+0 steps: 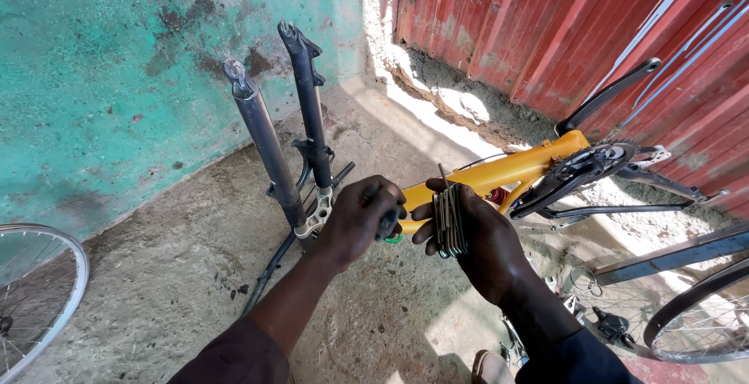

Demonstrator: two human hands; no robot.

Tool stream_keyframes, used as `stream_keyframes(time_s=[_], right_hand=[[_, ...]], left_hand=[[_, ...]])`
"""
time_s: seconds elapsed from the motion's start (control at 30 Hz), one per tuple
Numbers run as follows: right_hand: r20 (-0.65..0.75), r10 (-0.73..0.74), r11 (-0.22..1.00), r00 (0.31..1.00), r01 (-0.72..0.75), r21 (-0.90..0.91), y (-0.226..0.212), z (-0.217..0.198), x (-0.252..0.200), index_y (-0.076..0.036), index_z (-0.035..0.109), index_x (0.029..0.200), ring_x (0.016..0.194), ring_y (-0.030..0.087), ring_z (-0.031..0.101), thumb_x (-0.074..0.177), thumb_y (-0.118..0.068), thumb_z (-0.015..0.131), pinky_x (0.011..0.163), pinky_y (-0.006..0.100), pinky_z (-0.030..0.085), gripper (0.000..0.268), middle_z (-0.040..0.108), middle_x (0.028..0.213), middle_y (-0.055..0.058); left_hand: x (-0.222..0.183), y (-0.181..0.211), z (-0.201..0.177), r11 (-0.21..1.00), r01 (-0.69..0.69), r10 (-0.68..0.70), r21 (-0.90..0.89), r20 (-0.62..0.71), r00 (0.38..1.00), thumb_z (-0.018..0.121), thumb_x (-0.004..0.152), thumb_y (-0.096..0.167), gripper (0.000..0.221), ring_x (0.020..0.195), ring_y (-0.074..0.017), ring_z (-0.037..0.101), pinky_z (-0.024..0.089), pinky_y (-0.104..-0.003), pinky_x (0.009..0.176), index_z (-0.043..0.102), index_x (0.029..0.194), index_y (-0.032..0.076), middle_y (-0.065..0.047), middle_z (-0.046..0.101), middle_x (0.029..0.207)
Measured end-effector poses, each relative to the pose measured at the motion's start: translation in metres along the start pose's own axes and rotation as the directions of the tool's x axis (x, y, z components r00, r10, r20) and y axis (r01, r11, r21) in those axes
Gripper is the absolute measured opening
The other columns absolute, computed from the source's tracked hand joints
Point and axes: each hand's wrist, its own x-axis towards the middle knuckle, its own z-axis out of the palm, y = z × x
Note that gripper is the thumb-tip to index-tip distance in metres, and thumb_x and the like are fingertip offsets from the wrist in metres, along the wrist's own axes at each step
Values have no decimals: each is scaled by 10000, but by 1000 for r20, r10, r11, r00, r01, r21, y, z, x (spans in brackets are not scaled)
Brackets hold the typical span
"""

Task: Adjusting the front fork of a bicycle frame using a multi-tool

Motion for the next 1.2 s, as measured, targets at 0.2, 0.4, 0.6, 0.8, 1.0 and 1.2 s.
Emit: stream_keyframes(time_s=[0.2, 0.4, 0.6, 0.8, 1.0, 1.2], right_hand=[[-89, -42, 996, 995, 48, 71, 36, -32, 9, 96, 534, 1378, 626, 309, 674, 1071, -269, 378, 523, 358, 526, 501, 701, 909, 256], [-222, -40, 984, 974, 0, -180, 7, 9, -4, -6, 524, 1407, 564, 336, 647, 1080, -282, 382, 456, 391, 521, 451, 699, 945, 308], [-225, 75, 967, 971, -127, -222, 9, 7, -4, 18, 612, 1319, 513, 397, 661, 1052, -279, 476, 405, 422, 503, 422, 707, 980, 368], [-230, 90, 950, 969, -153, -274, 10, 18, -14, 75, 684, 1189, 532, 400, 700, 1000, -202, 583, 401, 419, 536, 350, 699, 857, 350], [-317, 49, 955, 947, -138, -263, 21, 0, -8, 86, 698, 1049, 526, 339, 674, 917, -154, 757, 355, 338, 462, 280, 666, 790, 274], [-336, 106, 982, 936, -151, -111, 19, 2, -4, 58, 621, 1016, 571, 284, 657, 946, -101, 734, 458, 333, 497, 207, 610, 729, 173]], left_hand=[[-24, 30, 20, 771, -338, 299, 540, 162, 941, 923, 719, 356, 397, 693, -326, 692, 529, -435, 598, 690, 898, 90, -152, 640, 711], [-21, 27, 16, 782, -346, 315, 519, 150, 937, 839, 824, 269, 233, 730, -314, 704, 536, -385, 618, 704, 906, 98, -149, 664, 750], [-17, 23, 10, 782, -223, 267, 583, 12, 964, 824, 777, 298, 274, 774, -301, 745, 582, -375, 645, 728, 990, 155, -135, 710, 775], [-13, 31, 3, 779, -275, 263, 563, 105, 959, 787, 855, 226, 118, 801, -271, 730, 564, -329, 669, 786, 964, 183, -128, 700, 806], [-14, 30, 6, 787, -262, 184, 559, 193, 964, 776, 866, 212, 168, 841, -351, 735, 574, -387, 690, 789, 1011, 129, -186, 715, 850], [-13, 31, 1, 894, -161, 130, 418, 102, 986, 794, 878, 293, 219, 693, -267, 703, 545, -368, 619, 797, 945, 84, -197, 696, 720]])
